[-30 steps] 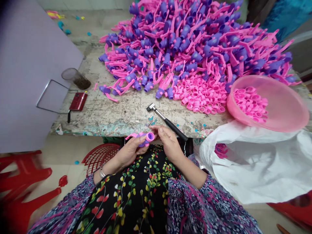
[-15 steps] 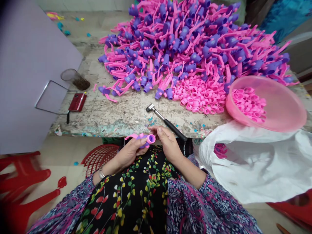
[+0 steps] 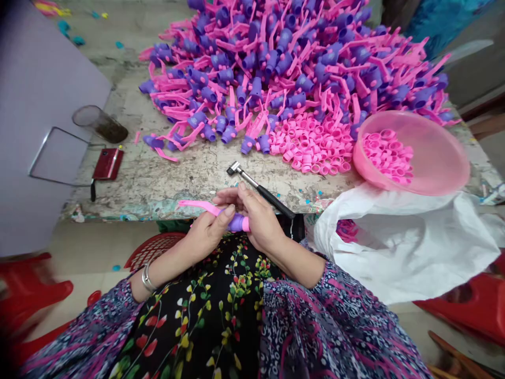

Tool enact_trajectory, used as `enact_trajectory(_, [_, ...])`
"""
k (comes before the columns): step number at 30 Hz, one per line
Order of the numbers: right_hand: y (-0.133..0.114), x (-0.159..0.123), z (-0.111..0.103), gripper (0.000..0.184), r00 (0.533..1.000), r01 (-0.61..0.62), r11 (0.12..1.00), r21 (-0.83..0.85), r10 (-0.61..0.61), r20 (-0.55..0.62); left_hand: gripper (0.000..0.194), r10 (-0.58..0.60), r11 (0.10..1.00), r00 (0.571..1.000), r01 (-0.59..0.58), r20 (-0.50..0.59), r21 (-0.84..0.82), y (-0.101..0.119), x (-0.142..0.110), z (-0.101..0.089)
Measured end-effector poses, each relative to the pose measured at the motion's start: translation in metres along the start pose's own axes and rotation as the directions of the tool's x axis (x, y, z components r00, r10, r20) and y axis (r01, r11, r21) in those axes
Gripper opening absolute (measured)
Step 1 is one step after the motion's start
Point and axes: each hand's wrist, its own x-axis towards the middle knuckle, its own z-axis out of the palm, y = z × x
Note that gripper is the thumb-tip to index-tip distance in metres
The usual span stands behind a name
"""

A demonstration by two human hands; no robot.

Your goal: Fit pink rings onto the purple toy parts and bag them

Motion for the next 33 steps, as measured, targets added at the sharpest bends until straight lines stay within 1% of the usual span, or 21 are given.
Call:
enact_trajectory(4, [-0.002, -0.001, 0.003, 0.053, 0.999, -0.013, 0.999, 0.04, 0.015, -0.036, 0.061, 0.02, 0.978, 0.999, -0.011, -0.043, 0.208, 0.013, 0.0, 0.0])
enact_trajectory(9, [-0.001, -0.002, 0.006, 0.052, 0.993, 0.061, 0.997, 0.054, -0.056, -0.101, 0.085, 0.014, 0.898, 0.99, 0.049, -0.139, 0.438, 0.025, 0.002, 0.008])
enact_trajectory(14, [0.006, -0.004, 0.003, 0.046, 0.984, 0.117, 0.99, 0.076, -0.105, -0.142, 0.094, 0.009, 0.811, 0.991, 0.071, -0.133, 0.58, 0.026, 0.002, 0.012])
enact_trajectory(19, [0.019, -0.004, -0.003, 0.044, 0.982, 0.11, 0.989, 0.096, -0.093, -0.166, 0.091, -0.037, 0.771, 0.994, 0.091, -0.098, 0.631, 0.024, 0.003, 0.015])
enact_trajectory(23, [0.026, -0.003, -0.007, 0.044, 0.977, 0.103, 0.99, 0.091, -0.084, -0.194, 0.087, -0.061, 0.767, 0.994, 0.104, -0.089, 0.633, 0.02, 0.004, 0.018])
enact_trajectory(26, [0.029, -0.002, -0.008, 0.046, 0.976, 0.106, 0.991, 0.082, -0.088, -0.199, 0.083, -0.052, 0.785, 0.995, 0.091, -0.08, 0.613, 0.018, 0.004, 0.019])
enact_trajectory(29, [0.033, -0.002, -0.009, 0.045, 0.976, 0.109, 0.992, 0.066, -0.094, -0.197, 0.081, -0.063, 0.792, 0.996, 0.093, -0.07, 0.603, 0.015, 0.003, 0.02])
enact_trajectory(33, [0.037, 0.0, -0.011, 0.043, 0.979, 0.124, 0.992, 0.016, -0.12, -0.162, 0.08, -0.11, 0.764, 0.992, 0.124, -0.062, 0.633, 0.012, 0.003, 0.02])
